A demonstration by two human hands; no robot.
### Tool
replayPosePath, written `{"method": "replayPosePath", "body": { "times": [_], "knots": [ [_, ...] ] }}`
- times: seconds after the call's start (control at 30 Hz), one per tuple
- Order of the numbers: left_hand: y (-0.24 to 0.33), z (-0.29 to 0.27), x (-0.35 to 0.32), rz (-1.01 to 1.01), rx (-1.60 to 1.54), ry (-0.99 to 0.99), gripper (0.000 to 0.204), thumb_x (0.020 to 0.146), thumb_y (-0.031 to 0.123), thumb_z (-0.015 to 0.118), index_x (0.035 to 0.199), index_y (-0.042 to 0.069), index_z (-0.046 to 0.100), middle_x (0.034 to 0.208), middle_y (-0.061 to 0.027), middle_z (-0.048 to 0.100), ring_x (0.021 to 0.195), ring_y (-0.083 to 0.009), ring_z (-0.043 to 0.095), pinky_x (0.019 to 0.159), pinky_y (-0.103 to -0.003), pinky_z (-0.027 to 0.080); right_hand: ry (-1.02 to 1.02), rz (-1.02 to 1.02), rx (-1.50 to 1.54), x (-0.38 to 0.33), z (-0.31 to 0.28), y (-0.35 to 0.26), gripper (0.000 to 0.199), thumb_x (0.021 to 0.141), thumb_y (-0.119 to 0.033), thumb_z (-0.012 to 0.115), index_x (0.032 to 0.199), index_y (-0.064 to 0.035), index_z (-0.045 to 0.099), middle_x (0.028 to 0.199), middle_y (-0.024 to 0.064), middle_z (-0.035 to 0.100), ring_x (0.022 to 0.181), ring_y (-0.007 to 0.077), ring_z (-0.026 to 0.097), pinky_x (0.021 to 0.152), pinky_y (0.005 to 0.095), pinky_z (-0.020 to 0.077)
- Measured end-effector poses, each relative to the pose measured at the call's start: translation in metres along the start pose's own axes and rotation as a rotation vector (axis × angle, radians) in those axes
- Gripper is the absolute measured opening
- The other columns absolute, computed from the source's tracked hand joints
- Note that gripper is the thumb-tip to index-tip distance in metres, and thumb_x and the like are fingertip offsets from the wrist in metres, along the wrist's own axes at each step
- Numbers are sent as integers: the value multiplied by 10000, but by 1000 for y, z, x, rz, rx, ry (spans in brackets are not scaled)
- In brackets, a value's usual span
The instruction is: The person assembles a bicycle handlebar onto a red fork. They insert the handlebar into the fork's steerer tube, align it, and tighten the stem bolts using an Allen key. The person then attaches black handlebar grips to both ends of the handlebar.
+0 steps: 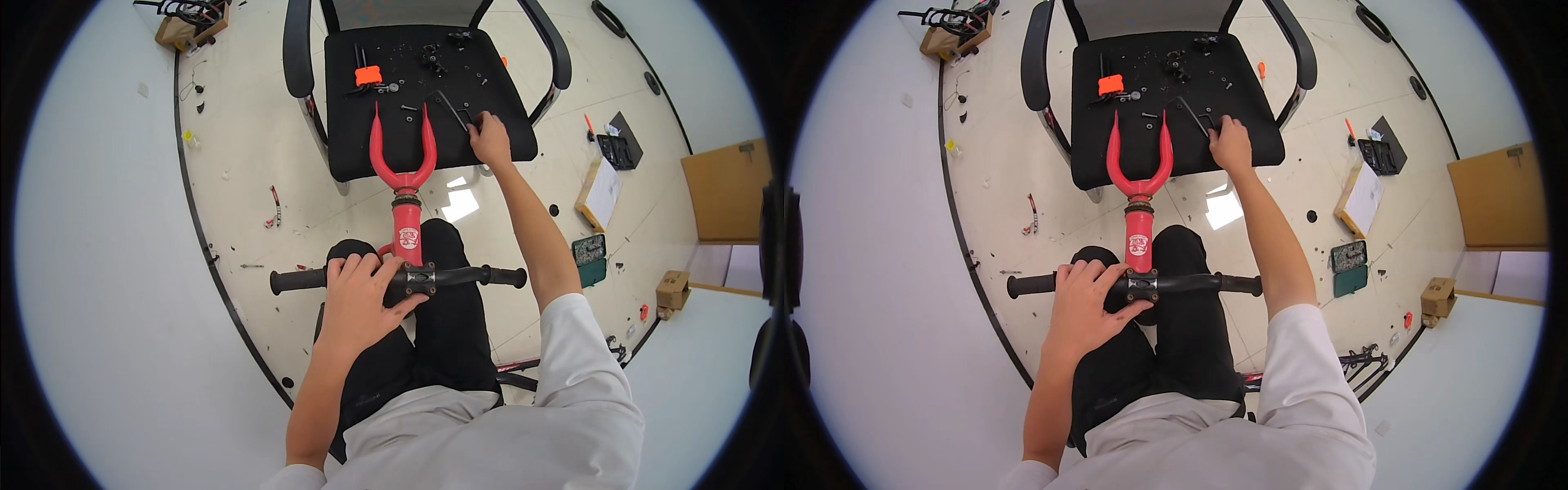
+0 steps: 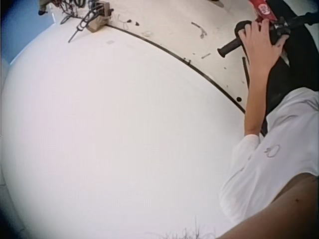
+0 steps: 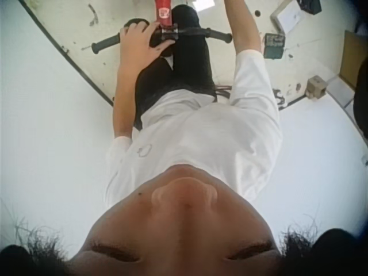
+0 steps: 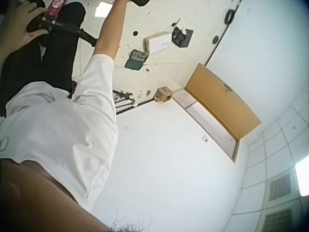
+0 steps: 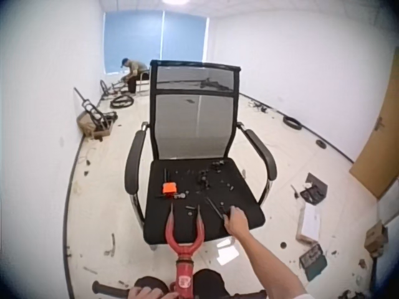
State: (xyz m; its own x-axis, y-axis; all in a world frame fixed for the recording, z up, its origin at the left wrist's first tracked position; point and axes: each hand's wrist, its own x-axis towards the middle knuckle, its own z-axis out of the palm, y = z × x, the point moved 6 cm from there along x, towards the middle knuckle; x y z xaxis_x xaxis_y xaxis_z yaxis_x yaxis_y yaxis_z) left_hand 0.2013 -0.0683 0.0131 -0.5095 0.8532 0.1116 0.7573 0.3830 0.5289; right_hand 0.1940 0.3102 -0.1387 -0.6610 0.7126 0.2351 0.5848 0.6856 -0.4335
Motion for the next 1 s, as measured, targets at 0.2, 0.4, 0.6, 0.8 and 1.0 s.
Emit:
{"method": "replayPosePath", "body": {
  "times": [0.2,0.4,0.6,0.8,1.0],
  "knots": [
    [0,-1,-2,15,1,20,502,718,447,826,1049,101,678,830,-46,537,802,-242,498,784,-374,341,144,24,194,0,-21,12,184,872,-128,592,967,23,548,826,217,665,735,355,677,664,428,539],
    [0,-2,-5,38,-23,66,508,719,461,815,1045,98,672,860,-58,564,856,-252,530,820,-374,352,-514,381,919,-49,-95,-48,147,969,-141,526,1083,-48,538,745,4,534,561,67,416,498,238,352],
    [1,-2,-8,-5,0,104,538,726,541,797,1012,103,672,858,-43,590,850,-242,545,825,-377,353,-790,-128,559,-145,-156,-161,194,1008,-190,536,1062,-16,602,750,45,568,649,111,459,608,272,397],
    [1,5,-8,26,10,152,541,727,558,789,1001,105,677,856,-39,593,857,-244,552,845,-393,359,-851,-254,499,-179,-146,-170,189,998,-171,534,1045,0,600,663,107,565,550,171,453,547,320,368],
    [0,6,-8,14,3,151,574,732,590,763,988,83,676,844,-62,591,840,-255,550,849,-403,361,-714,-291,301,-190,-150,-180,141,973,-140,543,1036,-23,590,749,217,638,687,415,625,640,478,472]
  ]
}}
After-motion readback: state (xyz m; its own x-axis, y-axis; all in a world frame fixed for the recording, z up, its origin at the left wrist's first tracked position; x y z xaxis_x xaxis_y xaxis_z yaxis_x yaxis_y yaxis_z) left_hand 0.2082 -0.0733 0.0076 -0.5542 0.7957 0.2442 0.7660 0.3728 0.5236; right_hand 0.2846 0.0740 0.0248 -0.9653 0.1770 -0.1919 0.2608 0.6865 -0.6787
